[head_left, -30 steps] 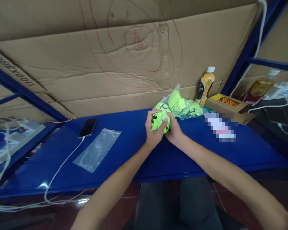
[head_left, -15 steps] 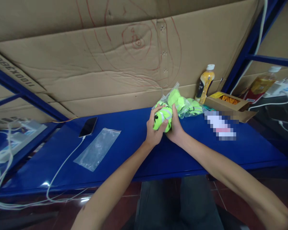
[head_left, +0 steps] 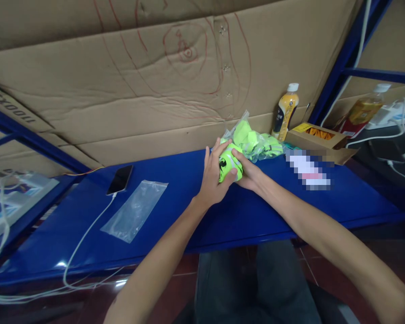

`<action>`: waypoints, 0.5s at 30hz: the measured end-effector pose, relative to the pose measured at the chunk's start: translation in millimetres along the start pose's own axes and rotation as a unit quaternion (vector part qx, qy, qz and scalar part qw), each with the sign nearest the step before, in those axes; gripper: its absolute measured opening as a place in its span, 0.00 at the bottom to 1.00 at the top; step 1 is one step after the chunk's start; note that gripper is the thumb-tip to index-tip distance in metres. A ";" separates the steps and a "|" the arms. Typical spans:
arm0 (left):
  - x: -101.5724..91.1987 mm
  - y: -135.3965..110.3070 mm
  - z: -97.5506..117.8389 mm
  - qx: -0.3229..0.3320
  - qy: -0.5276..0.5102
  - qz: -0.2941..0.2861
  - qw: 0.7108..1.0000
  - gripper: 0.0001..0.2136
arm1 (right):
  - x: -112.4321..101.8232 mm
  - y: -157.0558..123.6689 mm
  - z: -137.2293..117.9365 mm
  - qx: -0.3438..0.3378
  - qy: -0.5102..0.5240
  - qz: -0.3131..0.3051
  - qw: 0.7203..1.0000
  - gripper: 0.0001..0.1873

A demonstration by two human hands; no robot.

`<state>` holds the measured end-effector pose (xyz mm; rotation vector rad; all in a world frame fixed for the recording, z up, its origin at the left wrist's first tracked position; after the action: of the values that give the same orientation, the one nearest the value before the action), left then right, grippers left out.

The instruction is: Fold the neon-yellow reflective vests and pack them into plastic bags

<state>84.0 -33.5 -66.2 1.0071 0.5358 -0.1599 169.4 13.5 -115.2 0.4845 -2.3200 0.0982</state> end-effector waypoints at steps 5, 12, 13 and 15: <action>5.8 -1.2 -21.4 -0.081 -0.002 -0.054 0.995 0.36 | -15.8 5.4 -11.1 -0.036 -0.013 0.094 0.995 0.33; -87.6 -40.2 -56.9 -0.245 0.359 -0.182 0.882 0.39 | -41.3 3.9 -43.1 -0.108 -0.163 0.195 0.961 0.34; -116.1 -54.4 -70.1 -0.307 0.415 -0.176 0.838 0.44 | -42.1 3.3 -44.4 -0.109 -0.190 0.199 0.955 0.35; -167.2 -87.7 -97.0 -0.426 0.468 -0.158 0.758 0.52 | -41.5 2.3 -44.0 -0.107 -0.232 0.202 0.946 0.35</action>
<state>-126.4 -18.4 -90.4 -0.0014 1.5364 0.3131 224.6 38.0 -112.4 -0.1007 -2.8225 -0.0828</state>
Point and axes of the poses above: each hand's wrist, its own y-axis towards the middle knuckle, its own x-axis out of the palm, z = x × y, the point moved 8 cm from there along y, towards the middle knuckle
